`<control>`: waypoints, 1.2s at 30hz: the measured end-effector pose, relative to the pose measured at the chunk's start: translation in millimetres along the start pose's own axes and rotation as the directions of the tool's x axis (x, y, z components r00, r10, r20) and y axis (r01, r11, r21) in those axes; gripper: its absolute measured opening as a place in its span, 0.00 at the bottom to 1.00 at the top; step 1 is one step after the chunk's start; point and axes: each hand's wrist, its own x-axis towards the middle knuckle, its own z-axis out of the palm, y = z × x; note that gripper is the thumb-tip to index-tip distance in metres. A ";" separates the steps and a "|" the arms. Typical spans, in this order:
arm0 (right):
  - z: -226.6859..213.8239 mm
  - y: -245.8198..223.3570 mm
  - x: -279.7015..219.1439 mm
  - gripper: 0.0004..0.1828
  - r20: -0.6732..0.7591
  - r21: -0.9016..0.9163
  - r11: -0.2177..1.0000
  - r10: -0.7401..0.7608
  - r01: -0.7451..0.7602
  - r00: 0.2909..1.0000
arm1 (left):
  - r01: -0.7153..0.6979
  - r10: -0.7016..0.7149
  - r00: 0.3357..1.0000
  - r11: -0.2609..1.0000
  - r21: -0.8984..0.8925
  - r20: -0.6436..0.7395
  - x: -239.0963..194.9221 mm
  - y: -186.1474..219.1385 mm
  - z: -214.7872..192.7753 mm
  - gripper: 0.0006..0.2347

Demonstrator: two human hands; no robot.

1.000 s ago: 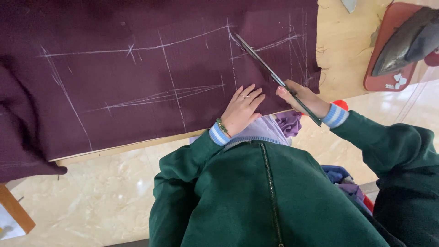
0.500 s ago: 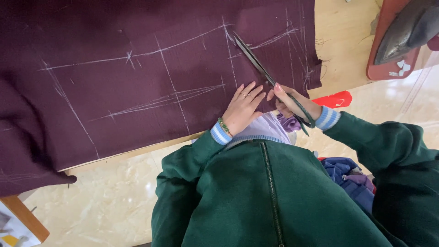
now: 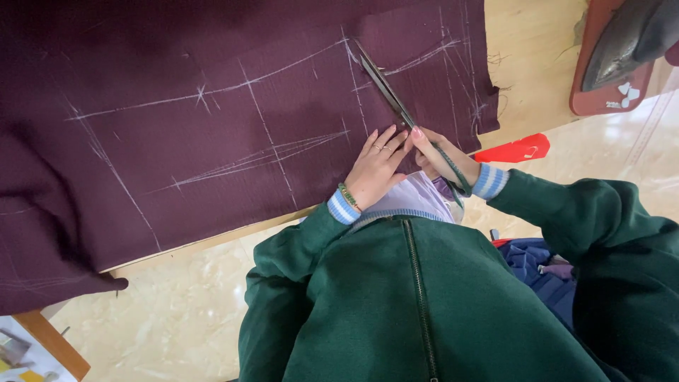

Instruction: Marking pattern lines on fabric using a ruler and chalk, followed by cutting the fabric with tailor scissors.

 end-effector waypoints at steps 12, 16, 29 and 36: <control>-8.7 18.3 25.4 0.27 0.098 0.235 0.967 0.080 -0.101 0.992 | -0.026 0.026 0.999 1.000 0.011 -0.035 -0.4 -2.9 7.1 0.27; 5.6 7.4 19.5 0.28 0.051 0.122 0.992 0.039 -0.045 0.998 | -0.015 0.015 1.000 1.000 0.000 -0.018 -1.2 -5.5 10.7 0.26; 14.1 -6.9 14.2 0.27 0.099 0.163 0.982 0.083 -0.099 0.992 | -0.029 0.029 0.999 0.999 -0.029 -0.016 -3.2 -7.5 8.2 0.25; 26.3 -23.0 6.6 0.32 -0.016 0.015 0.999 0.035 -0.035 0.999 | -0.027 0.027 1.000 0.999 -0.030 -0.012 -3.2 -9.7 11.9 0.25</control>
